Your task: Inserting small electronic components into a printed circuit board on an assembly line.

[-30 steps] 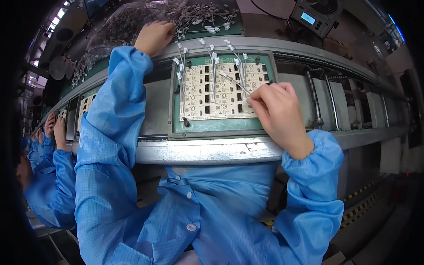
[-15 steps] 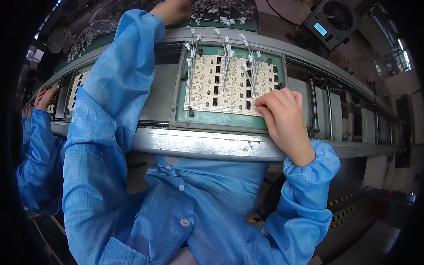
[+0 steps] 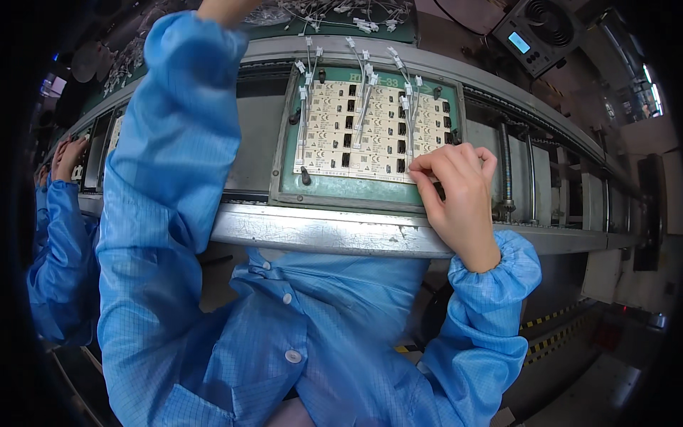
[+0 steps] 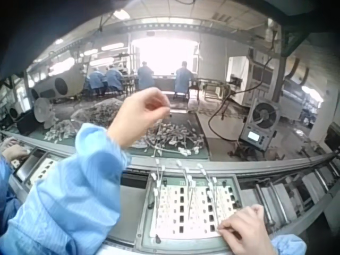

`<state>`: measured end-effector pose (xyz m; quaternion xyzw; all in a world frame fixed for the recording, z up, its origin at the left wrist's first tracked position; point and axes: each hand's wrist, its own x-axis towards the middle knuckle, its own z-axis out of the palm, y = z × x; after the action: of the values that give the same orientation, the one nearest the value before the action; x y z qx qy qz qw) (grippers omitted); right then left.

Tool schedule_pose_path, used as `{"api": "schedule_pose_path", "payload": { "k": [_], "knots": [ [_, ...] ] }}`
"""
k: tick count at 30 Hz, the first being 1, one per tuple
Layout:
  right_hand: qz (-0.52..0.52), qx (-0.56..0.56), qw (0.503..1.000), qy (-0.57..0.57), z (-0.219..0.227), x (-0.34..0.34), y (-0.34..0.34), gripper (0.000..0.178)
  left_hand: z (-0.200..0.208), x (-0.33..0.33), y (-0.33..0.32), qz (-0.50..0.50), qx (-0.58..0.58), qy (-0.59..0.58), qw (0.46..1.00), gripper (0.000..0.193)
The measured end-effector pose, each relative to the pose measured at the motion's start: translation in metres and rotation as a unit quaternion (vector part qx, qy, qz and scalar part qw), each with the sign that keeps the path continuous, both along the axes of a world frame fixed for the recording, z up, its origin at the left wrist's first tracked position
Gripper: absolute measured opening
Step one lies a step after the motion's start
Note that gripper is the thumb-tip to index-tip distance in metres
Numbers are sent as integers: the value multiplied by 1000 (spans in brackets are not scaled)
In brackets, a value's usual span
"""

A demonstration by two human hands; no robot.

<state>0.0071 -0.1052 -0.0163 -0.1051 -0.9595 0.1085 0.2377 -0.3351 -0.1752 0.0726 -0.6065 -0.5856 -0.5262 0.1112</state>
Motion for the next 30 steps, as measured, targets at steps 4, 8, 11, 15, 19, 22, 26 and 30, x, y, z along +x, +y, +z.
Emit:
{"api": "schedule_pose_path", "payload": {
  "k": [4,8,11,15,19,22,26,30],
  "knots": [
    [-5,57,998,5,0,7,-3,8,-42,88,-26,26,-66,229,971,12],
    [3,75,997,7,3,7,-3,8,-79,145,-71,59,-167,283,943,13],
    [36,19,999,5,-1,7,-2,10,-97,152,-78,64,-172,253,950,11],
    [10,15,999,44,-8,22,1,8,-87,166,-70,45,-213,190,957,11],
    [19,13,998,55,-11,15,2,8,-83,167,-75,50,-258,203,943,12],
    [12,19,998,67,-14,16,2,9,-86,168,-74,55,-248,227,940,14],
    [11,29,996,80,-16,17,2,12,-82,172,-76,68,-266,254,927,15],
    [-1,23,995,102,-14,21,3,13,-81,175,-74,61,-276,259,924,15]
  ]
}}
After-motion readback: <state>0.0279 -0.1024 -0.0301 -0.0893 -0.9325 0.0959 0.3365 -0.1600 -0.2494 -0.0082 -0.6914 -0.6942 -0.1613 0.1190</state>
